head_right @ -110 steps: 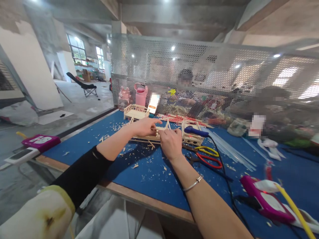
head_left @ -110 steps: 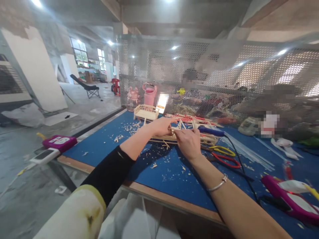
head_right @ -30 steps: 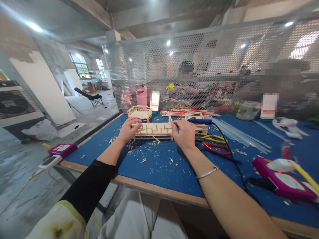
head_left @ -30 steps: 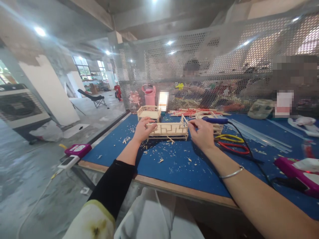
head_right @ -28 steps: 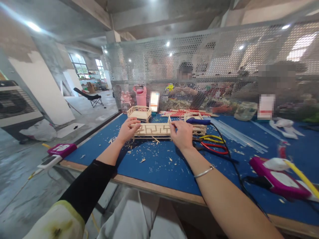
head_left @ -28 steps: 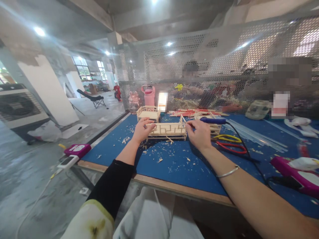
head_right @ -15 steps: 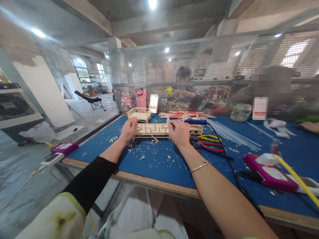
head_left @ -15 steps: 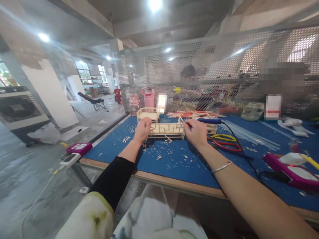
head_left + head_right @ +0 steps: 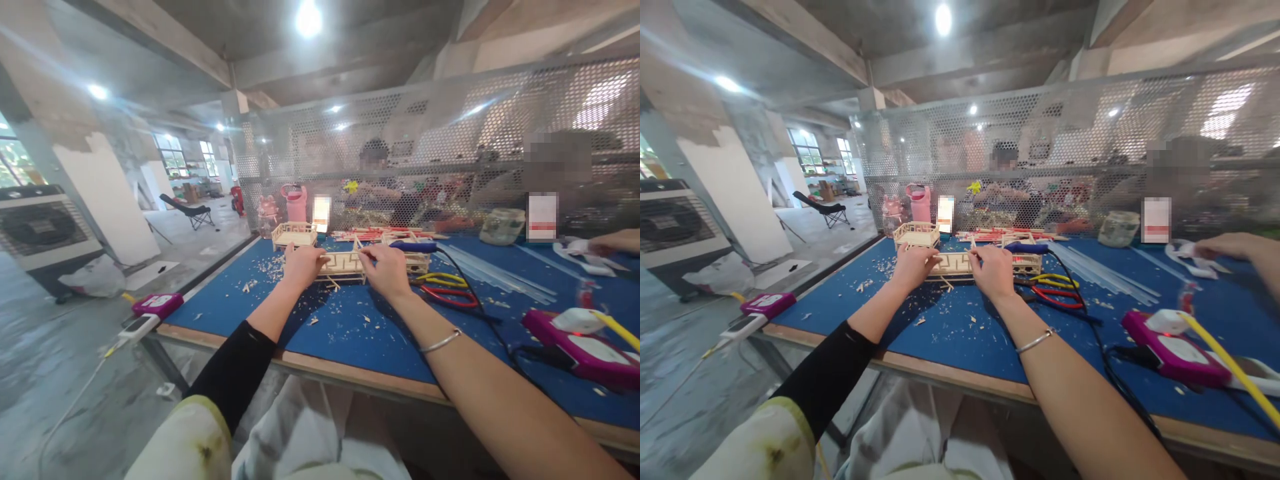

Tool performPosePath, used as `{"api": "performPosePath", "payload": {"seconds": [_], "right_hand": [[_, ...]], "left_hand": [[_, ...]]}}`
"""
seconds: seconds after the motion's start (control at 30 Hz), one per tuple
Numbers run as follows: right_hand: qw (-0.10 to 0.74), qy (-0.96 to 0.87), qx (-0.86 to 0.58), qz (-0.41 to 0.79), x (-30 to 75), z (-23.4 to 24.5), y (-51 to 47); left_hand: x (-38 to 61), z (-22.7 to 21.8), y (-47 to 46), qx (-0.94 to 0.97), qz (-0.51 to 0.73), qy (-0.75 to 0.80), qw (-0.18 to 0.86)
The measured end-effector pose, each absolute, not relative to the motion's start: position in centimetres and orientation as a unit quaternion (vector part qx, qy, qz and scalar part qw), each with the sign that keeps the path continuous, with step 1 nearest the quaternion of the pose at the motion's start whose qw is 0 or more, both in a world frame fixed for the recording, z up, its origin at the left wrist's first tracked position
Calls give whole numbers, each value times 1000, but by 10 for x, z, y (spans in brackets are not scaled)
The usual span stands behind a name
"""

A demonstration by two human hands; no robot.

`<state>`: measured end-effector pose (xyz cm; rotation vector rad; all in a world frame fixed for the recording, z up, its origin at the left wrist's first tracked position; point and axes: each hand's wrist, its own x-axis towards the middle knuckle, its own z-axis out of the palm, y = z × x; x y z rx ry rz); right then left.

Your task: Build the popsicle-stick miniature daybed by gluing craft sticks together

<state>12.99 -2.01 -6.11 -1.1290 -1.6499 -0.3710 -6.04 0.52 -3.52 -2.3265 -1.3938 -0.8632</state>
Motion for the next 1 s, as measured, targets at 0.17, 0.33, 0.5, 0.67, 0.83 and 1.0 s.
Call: {"api": "performPosePath", "payload": {"seconds": [0.17, 0.33, 0.5, 0.67, 0.83, 1.0], "right_hand": [[529, -702, -455, -140, 135, -60, -21], [530, -704, -446, -153, 137, -63, -19], [530, -704, -443, -163, 135, -65, -20], [543, -688, -454, -158, 133, -65, -22], [558, -670, -466, -148, 133, -67, -23], [561, -669, -463, -152, 133, -67, -23]], "left_hand": [[-60, -23, 7, -834, -253, -477, 113], [-64, -24, 9, -850, -237, -458, 113], [-72, -30, 6, -813, -396, -409, 122], [-81, -47, -19, -634, -615, -465, 60], [-69, -65, -42, -860, -270, -433, 2], [-48, -68, -46, -882, -107, -454, 74]]}}
